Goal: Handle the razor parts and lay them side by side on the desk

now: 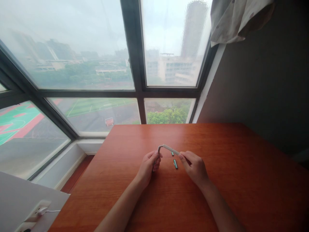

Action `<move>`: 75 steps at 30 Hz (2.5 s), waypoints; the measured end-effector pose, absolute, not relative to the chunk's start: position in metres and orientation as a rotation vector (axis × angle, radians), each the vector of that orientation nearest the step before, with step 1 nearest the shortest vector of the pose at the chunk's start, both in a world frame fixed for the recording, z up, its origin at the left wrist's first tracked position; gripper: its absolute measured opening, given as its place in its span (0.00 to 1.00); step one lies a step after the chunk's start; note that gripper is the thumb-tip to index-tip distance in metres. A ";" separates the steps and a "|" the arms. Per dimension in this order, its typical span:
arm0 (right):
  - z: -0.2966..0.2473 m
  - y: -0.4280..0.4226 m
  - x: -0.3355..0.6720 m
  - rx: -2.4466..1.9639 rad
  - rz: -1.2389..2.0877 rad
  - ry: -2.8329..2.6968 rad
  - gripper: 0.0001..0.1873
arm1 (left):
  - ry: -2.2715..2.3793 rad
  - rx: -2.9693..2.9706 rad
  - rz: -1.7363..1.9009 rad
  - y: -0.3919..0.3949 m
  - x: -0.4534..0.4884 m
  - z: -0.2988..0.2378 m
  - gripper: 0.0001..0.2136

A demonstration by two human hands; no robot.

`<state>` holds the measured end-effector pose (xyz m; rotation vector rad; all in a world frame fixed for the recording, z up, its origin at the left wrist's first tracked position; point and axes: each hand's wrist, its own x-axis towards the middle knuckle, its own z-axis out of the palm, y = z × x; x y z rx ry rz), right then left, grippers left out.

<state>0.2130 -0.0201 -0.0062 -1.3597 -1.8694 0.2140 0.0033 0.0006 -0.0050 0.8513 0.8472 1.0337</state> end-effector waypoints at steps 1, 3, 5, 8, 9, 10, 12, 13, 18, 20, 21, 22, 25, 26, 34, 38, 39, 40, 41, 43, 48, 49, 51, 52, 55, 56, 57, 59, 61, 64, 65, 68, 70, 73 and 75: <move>-0.006 -0.020 0.213 -1.362 0.210 -1.871 0.16 | 0.846 0.851 1.035 0.001 0.003 -0.005 0.17; -0.006 -0.020 0.213 -1.353 0.207 -1.871 0.17 | 0.846 0.848 1.040 0.001 0.003 -0.006 0.17; -0.006 -0.020 0.213 -1.337 0.209 -1.871 0.17 | 0.850 0.843 1.044 0.001 0.003 -0.006 0.17; -0.007 -0.019 0.214 -1.333 0.210 -1.869 0.17 | 0.850 0.834 1.044 0.001 0.003 -0.005 0.18; -0.007 -0.019 0.214 -1.338 0.208 -1.867 0.17 | 0.850 0.828 1.049 0.001 0.003 -0.004 0.18; -0.007 -0.018 0.215 -1.345 0.205 -1.863 0.17 | 0.850 0.822 1.058 0.001 0.002 -0.003 0.18; -0.007 -0.018 0.216 -1.357 0.208 -1.851 0.17 | 0.849 0.814 1.075 0.001 0.002 -0.001 0.17; -0.007 -0.018 0.216 -1.359 0.218 -1.841 0.17 | 0.848 0.813 1.079 0.001 0.002 0.000 0.17; -0.004 -0.019 0.214 -1.325 0.303 -1.785 0.18 | 0.847 0.815 1.057 0.000 0.002 0.002 0.17; -0.003 -0.020 0.213 -1.303 0.323 -1.776 0.18 | 0.845 0.822 1.056 0.000 0.003 0.001 0.17; -0.004 -0.020 0.212 -1.293 0.332 -1.776 0.18 | 0.843 0.827 1.055 -0.001 0.003 0.001 0.17; -0.004 -0.020 0.212 -1.284 0.339 -1.780 0.18 | 0.842 0.833 1.052 -0.001 0.003 0.000 0.17; -0.006 -0.020 0.212 -1.277 0.344 -1.799 0.17 | 0.841 0.843 1.044 -0.001 0.003 -0.001 0.17; -0.006 -0.020 0.212 -1.283 0.344 -1.803 0.17 | 0.840 0.844 1.044 -0.001 0.003 -0.001 0.17; -0.006 -0.020 0.211 -1.286 0.372 -1.788 0.16 | 0.830 0.852 1.051 -0.001 0.002 -0.002 0.17; -0.005 -0.019 0.211 -1.280 0.399 -1.782 0.16 | 0.839 0.858 1.050 -0.001 0.003 -0.002 0.17; -0.005 -0.019 0.211 -1.280 0.402 -1.786 0.16 | 0.840 0.857 1.050 -0.001 0.003 -0.002 0.17; -0.005 -0.019 0.211 -1.279 0.403 -1.792 0.17 | 0.840 0.855 1.049 -0.001 0.003 -0.001 0.17; -0.005 -0.019 0.212 -1.277 0.403 -1.799 0.17 | 0.838 0.853 1.048 -0.001 0.003 -0.001 0.17; -0.005 -0.019 0.212 -1.275 0.399 -1.813 0.17 | 0.828 0.852 1.046 -0.001 0.003 -0.001 0.17; -0.006 -0.018 0.213 -1.290 0.371 -1.816 0.19 | 0.820 0.864 1.052 -0.001 0.002 -0.001 0.16; -0.007 -0.018 0.213 -1.289 0.368 -1.813 0.19 | 0.818 0.865 1.053 -0.001 0.002 -0.001 0.16; -0.007 -0.018 0.212 -1.290 0.364 -1.807 0.19 | 0.816 0.864 1.055 -0.001 0.002 -0.001 0.16; -0.007 -0.018 0.213 -1.296 0.361 -1.804 0.18 | 0.817 0.861 1.056 -0.001 0.001 -0.001 0.16; -0.007 -0.018 0.213 -1.324 0.352 -1.782 0.18 | 0.816 0.844 1.062 -0.001 0.001 -0.001 0.16; -0.007 -0.019 0.213 -1.328 0.356 -1.767 0.18 | 0.813 0.840 1.063 0.000 0.001 -0.002 0.16; -0.006 -0.019 0.213 -1.327 0.365 -1.751 0.18 | 0.811 0.839 1.064 0.000 0.001 -0.002 0.16; -0.006 -0.019 0.213 -1.314 0.397 -1.729 0.18 | 0.805 0.843 1.054 0.000 0.001 -0.003 0.16; -0.005 -0.020 0.212 -1.297 0.429 -1.735 0.18 | 0.802 0.849 1.044 0.000 0.002 -0.004 0.16; -0.003 -0.020 0.210 -1.280 0.458 -1.759 0.17 | 0.803 0.848 1.038 -0.001 0.003 -0.004 0.16; -0.003 -0.021 0.210 -1.277 0.462 -1.763 0.16 | 0.804 0.847 1.039 -0.001 0.003 -0.003 0.16; -0.002 -0.021 0.211 -1.278 0.461 -1.767 0.16 | 0.799 0.844 1.044 -0.002 0.004 -0.002 0.16; -0.003 -0.021 0.212 -1.277 0.456 -1.767 0.16 | 0.796 0.844 1.044 -0.002 0.004 -0.002 0.16; -0.003 -0.021 0.213 -1.264 0.461 -1.771 0.16 | 0.800 0.844 1.039 -0.002 0.004 -0.003 0.16; -0.004 -0.021 0.213 -1.255 0.458 -1.782 0.15 | 0.795 0.838 1.036 -0.001 0.004 -0.003 0.16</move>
